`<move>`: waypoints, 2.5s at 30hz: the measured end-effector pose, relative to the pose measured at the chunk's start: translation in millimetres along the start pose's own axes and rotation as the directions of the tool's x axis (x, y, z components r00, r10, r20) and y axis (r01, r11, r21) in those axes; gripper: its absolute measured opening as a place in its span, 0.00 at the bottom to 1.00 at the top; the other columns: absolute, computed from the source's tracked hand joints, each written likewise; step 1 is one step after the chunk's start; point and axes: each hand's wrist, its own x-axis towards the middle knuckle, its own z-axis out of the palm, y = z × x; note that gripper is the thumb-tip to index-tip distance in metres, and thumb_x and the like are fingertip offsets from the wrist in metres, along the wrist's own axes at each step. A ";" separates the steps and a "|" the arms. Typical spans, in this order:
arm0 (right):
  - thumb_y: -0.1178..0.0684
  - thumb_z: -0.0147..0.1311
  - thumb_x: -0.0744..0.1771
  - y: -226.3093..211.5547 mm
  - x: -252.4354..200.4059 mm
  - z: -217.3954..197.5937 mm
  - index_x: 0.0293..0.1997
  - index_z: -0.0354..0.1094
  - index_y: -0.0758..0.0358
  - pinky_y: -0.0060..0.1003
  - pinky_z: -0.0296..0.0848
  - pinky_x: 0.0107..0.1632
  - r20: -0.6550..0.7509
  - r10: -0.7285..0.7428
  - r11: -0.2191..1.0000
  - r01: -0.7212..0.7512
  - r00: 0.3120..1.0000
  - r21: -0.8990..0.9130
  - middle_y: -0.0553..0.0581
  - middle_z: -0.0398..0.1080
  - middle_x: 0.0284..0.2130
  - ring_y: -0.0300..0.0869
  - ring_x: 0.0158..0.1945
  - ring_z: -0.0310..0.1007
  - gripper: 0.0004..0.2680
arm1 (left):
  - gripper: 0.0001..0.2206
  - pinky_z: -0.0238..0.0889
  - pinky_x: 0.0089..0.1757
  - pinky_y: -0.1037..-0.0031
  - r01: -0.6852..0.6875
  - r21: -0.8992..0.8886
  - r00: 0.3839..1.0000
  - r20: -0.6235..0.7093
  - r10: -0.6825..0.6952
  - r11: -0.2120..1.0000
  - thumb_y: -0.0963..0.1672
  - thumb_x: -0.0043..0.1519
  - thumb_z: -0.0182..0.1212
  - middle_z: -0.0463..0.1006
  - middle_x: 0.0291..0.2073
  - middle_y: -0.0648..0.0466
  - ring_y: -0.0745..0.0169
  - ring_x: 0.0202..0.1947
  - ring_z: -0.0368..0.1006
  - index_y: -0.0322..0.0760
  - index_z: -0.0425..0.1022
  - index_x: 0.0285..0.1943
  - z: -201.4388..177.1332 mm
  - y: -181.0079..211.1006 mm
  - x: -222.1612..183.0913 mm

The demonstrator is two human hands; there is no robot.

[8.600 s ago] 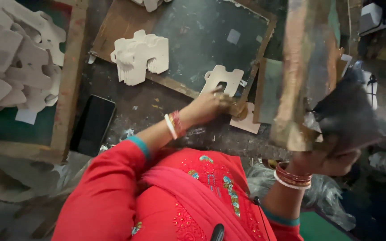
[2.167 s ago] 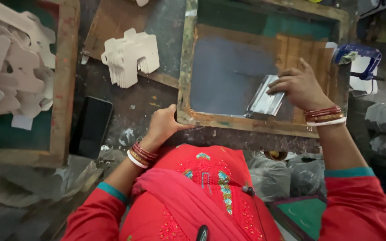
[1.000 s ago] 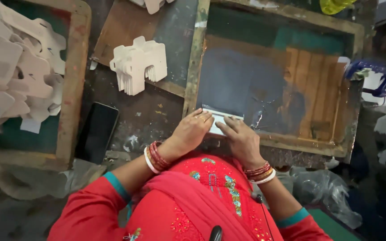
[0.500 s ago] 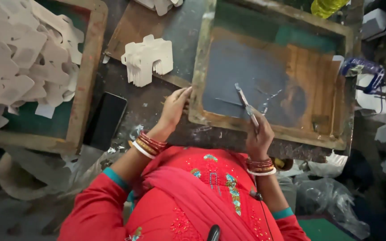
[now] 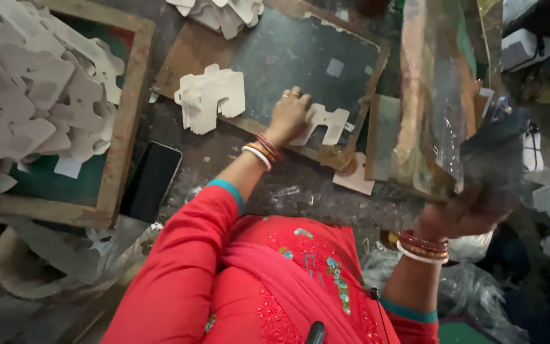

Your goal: Screen printing a design onto cardboard cutouts using a stencil frame and a squeegee.

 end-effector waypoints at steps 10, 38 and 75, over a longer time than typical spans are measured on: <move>0.51 0.57 0.75 -12.5 4.8 7.6 0.61 0.63 0.79 0.46 0.77 0.53 0.000 -0.067 0.995 0.066 0.998 -0.077 0.69 0.74 0.51 0.50 0.49 0.75 0.15 | 0.12 0.68 0.39 0.67 0.171 -0.719 0.785 -0.314 -0.535 0.673 0.47 0.65 0.61 0.76 0.32 0.47 0.57 0.34 0.71 0.31 0.74 0.44 -22.0 -96.1 30.0; 0.55 0.61 0.71 116.1 -120.6 5.9 0.44 0.67 0.67 0.37 0.66 0.37 0.206 0.405 0.879 -0.317 0.891 -0.357 0.59 0.60 0.28 0.44 0.31 0.58 0.07 | 0.15 0.69 0.36 0.55 -0.069 -0.130 0.977 0.193 0.093 0.989 0.52 0.62 0.62 0.80 0.31 0.46 0.41 0.35 0.77 0.37 0.78 0.36 -12.5 40.9 142.9; 0.55 0.56 0.69 81.1 -100.8 11.2 0.40 0.67 0.66 0.42 0.61 0.31 0.169 0.452 0.865 -0.384 0.876 -0.325 0.60 0.60 0.23 0.47 0.26 0.58 0.06 | 0.26 0.45 0.69 0.51 -0.879 0.471 0.246 0.315 0.917 0.074 0.45 0.65 0.59 0.70 0.59 0.58 0.59 0.68 0.60 0.58 0.67 0.74 -31.8 105.9 151.1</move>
